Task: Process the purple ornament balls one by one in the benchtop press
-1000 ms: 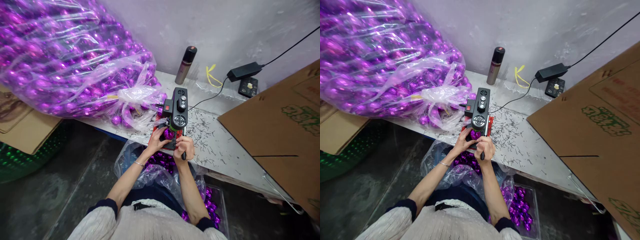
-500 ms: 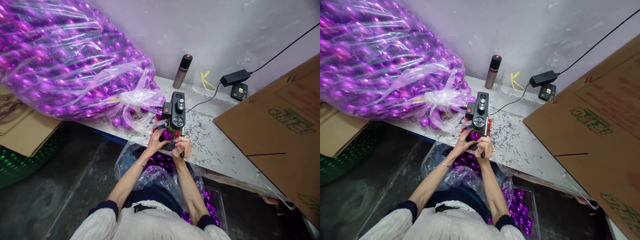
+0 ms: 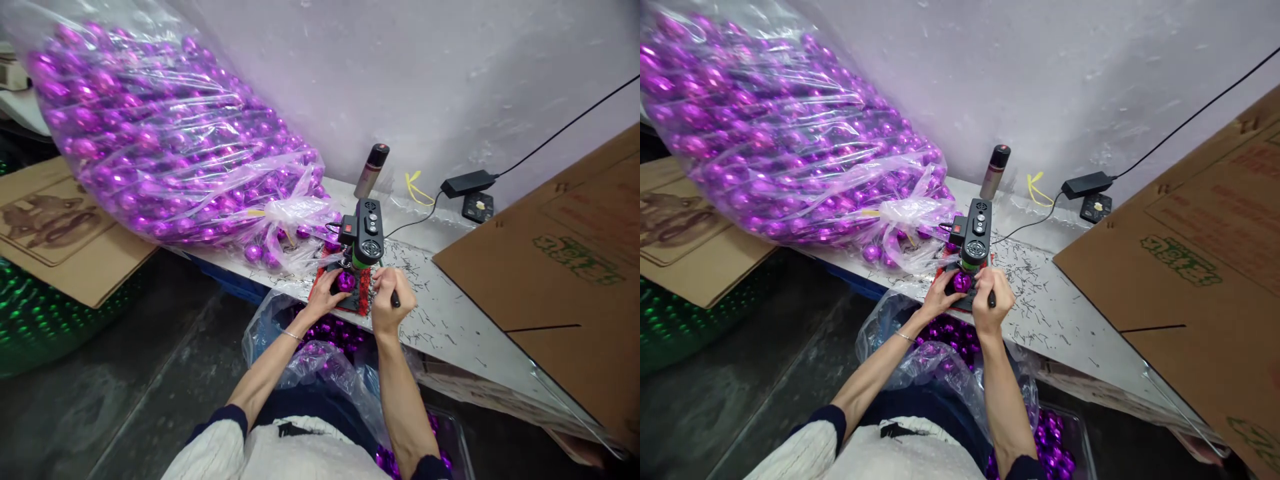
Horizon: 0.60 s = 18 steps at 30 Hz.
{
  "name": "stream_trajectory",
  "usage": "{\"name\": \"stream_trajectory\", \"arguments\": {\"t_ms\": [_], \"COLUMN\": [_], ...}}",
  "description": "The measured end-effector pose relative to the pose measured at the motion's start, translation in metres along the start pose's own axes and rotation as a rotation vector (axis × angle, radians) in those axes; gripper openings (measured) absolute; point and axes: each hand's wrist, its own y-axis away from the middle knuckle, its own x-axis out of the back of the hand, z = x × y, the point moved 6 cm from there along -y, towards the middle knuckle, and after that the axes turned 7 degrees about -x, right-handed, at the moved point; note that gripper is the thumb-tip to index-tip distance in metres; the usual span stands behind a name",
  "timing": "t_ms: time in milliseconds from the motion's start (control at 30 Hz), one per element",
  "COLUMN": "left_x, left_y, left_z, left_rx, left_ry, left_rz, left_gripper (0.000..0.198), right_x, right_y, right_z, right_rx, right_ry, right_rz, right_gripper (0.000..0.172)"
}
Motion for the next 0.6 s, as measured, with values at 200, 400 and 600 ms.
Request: {"name": "stream_trajectory", "arguments": {"t_ms": [200, 400, 600], "left_x": [0.014, 0.011, -0.04], "left_y": [0.057, 0.116, 0.183], "left_z": [0.037, 0.044, 0.026], "left_rx": [-0.29, -0.309, 0.164], "left_ry": [-0.231, -0.258, -0.024], "left_rz": [-0.074, -0.3, -1.05], "left_gripper": [0.069, 0.066, 0.06], "right_x": [0.002, 0.001, 0.001], "right_y": [-0.001, 0.013, 0.013], "right_z": [-0.007, -0.001, -0.003], "right_rx": [0.068, 0.143, 0.17], "right_ry": [-0.001, 0.024, 0.052], "right_rz": [-0.045, -0.07, -0.075], "right_gripper": [0.032, 0.028, 0.026]}}
